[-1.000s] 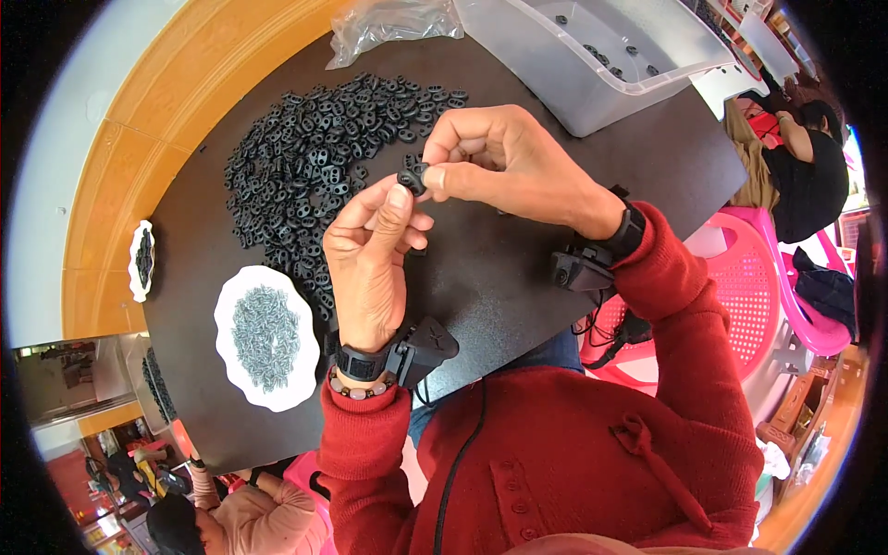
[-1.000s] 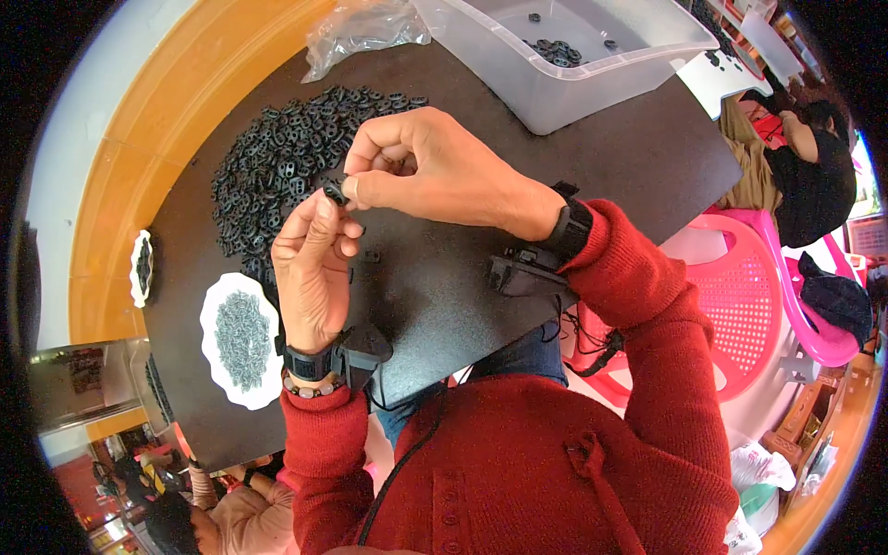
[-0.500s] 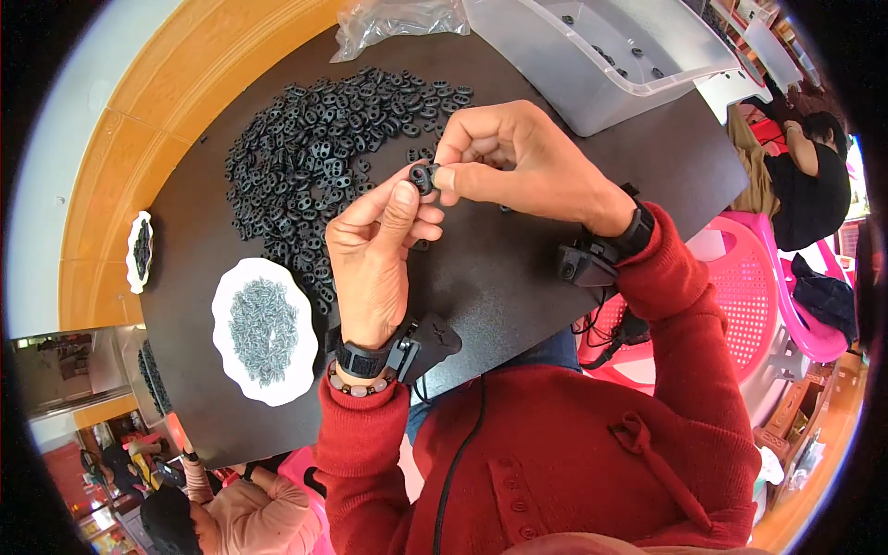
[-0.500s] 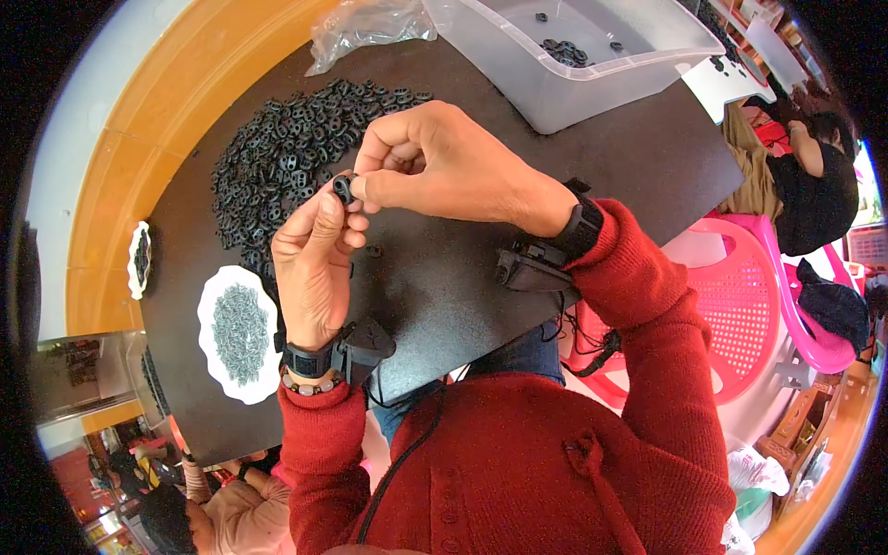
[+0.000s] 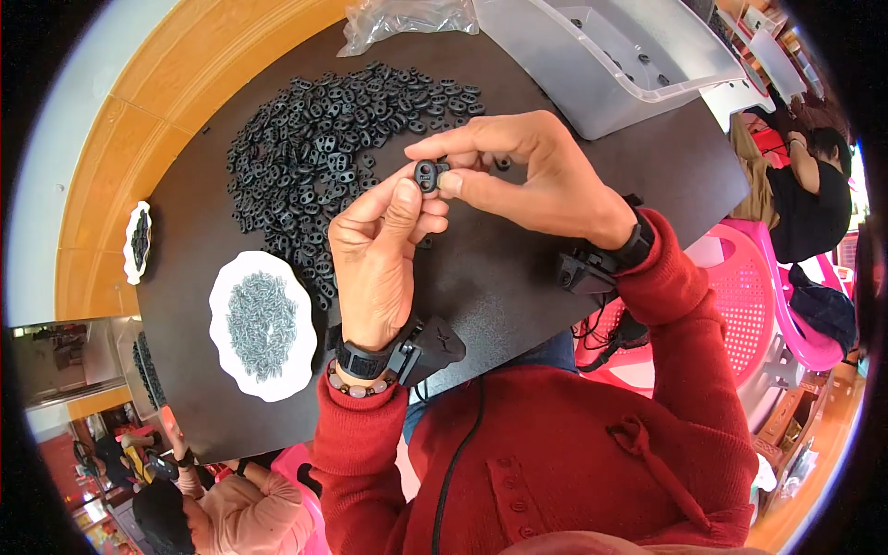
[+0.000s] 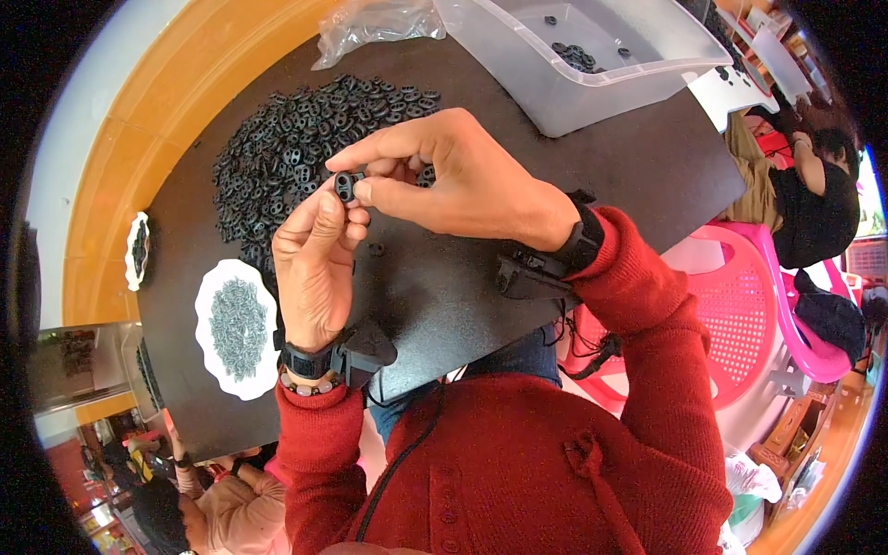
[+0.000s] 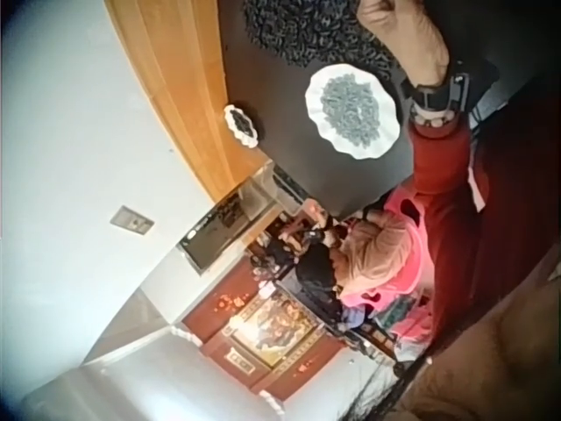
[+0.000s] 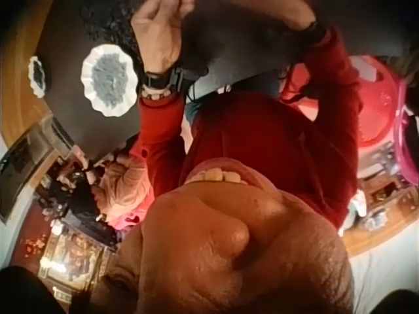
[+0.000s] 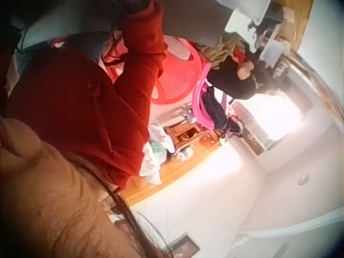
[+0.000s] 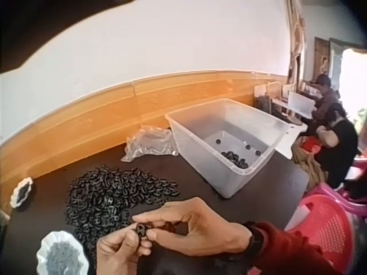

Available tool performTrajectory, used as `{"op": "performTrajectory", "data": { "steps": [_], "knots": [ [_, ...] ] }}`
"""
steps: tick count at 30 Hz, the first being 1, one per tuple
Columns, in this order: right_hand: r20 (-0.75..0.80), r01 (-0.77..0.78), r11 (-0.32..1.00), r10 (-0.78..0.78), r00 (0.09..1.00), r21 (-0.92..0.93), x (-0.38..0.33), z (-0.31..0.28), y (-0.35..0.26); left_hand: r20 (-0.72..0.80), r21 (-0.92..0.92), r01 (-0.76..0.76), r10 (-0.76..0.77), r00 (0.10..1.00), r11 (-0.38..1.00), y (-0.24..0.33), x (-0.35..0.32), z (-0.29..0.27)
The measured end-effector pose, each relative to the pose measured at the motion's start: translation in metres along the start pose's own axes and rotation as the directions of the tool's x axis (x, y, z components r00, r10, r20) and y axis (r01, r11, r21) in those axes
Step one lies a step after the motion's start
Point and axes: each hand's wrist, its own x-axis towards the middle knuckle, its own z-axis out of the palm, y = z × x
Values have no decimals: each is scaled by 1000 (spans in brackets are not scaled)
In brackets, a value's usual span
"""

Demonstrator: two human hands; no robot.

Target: Inspecting and sorting small black components at a workstation.

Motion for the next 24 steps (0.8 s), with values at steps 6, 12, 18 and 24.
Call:
{"op": "performTrajectory", "data": {
  "steps": [6, 12, 18, 24],
  "knots": [
    [-2, 5, 1000, -5, 1000, -9, 0, 6, 2, 1, 4, 0, 0, 1000, 1000, 0, 0, -8],
    [78, -41, 996, 35, 996, 80, 3, -1, -3, 17, 114, -22, 20, 1000, 993, 7, -2, -9],
    [171, -80, 991, 60, 983, 111, 5, -6, 0, 31, 149, -23, 19, 999, 989, 6, -3, -10],
    [209, -2, 999, -8, 978, 45, 6, -11, 2, 55, 172, -46, 37, 998, 984, 5, -3, -12]
  ]
}}
